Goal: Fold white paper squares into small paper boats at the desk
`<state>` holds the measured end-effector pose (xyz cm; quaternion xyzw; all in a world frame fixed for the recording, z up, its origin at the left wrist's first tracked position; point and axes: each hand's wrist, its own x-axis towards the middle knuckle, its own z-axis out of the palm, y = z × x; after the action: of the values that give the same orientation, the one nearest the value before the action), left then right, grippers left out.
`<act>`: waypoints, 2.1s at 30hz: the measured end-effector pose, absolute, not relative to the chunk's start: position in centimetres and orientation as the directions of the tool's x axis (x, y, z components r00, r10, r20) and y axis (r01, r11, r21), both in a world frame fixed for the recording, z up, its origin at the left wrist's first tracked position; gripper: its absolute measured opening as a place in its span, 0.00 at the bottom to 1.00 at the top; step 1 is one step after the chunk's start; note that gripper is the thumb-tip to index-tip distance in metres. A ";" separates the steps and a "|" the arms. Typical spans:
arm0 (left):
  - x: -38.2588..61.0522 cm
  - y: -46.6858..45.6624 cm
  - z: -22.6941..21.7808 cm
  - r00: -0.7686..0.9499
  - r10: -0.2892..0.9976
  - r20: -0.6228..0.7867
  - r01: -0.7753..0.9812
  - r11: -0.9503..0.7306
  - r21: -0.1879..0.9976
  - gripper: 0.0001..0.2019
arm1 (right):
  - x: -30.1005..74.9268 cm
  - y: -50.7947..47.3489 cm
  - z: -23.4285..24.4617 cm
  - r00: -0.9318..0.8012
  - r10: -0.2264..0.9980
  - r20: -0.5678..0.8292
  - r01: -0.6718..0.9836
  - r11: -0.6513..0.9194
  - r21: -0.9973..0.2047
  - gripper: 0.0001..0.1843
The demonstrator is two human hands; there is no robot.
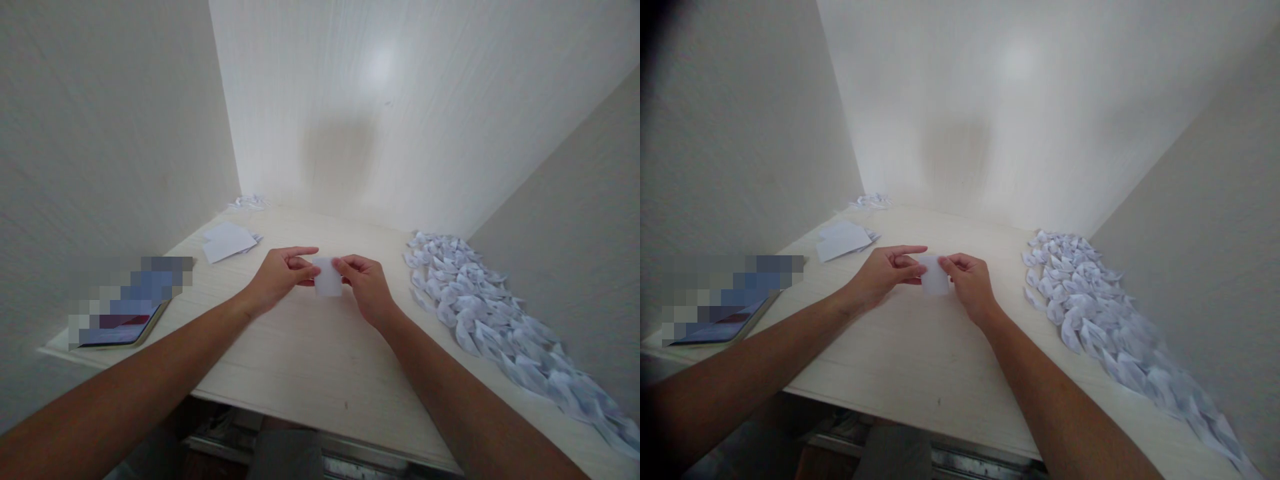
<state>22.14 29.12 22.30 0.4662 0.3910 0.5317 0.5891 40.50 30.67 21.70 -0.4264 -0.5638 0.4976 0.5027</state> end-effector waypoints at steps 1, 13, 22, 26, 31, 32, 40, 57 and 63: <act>22.1 29.1 22.3 0.128 0.991 0.033 -0.252 0.000 0.968 0.33 | 40.5 30.6 21.7 -0.133 0.982 0.135 -0.021 0.133 -0.991 0.16; 22.0 29.3 21.8 0.237 0.971 -0.039 -0.164 0.080 0.983 0.29 | 40.2 30.3 22.1 -0.122 0.971 0.207 0.088 0.218 -0.972 0.16; 21.7 29.3 21.3 0.208 0.976 -0.059 -0.158 0.093 0.983 0.35 | 40.2 30.3 21.9 -0.076 0.973 0.219 0.069 0.224 -0.972 0.17; 21.6 29.3 21.3 0.198 0.977 -0.073 -0.135 0.101 0.986 0.40 | 40.3 30.5 22.0 -0.054 0.972 0.230 0.061 0.233 -0.971 0.18; 21.4 29.3 21.2 0.244 0.969 -0.046 -0.065 0.064 0.996 0.37 | 40.5 30.6 22.1 -0.051 0.970 0.236 0.055 0.239 -0.969 0.18; 21.3 29.3 21.1 0.254 0.966 -0.037 -0.065 0.055 0.996 0.36 | 40.5 30.6 22.1 -0.054 0.971 0.233 0.063 0.236 -0.970 0.18; 21.4 29.3 20.5 0.260 0.965 0.003 -0.125 0.031 0.992 0.32 | 40.7 30.8 22.2 -0.037 0.977 0.211 0.012 0.211 -0.977 0.18; 22.1 29.3 20.9 0.192 0.981 0.026 -0.090 -0.009 0.996 0.31 | 40.5 31.1 21.3 -0.034 0.988 0.154 -0.007 0.154 -0.988 0.19; 22.3 29.6 20.1 0.212 0.977 0.032 -0.046 -0.023 0.999 0.24 | 40.6 31.2 21.4 -0.018 0.989 0.148 -0.009 0.148 -0.989 0.20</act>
<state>22.26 29.59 20.11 0.5465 0.4259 0.4613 0.5542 40.56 31.20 21.36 -0.4551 -0.5385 0.4681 0.5327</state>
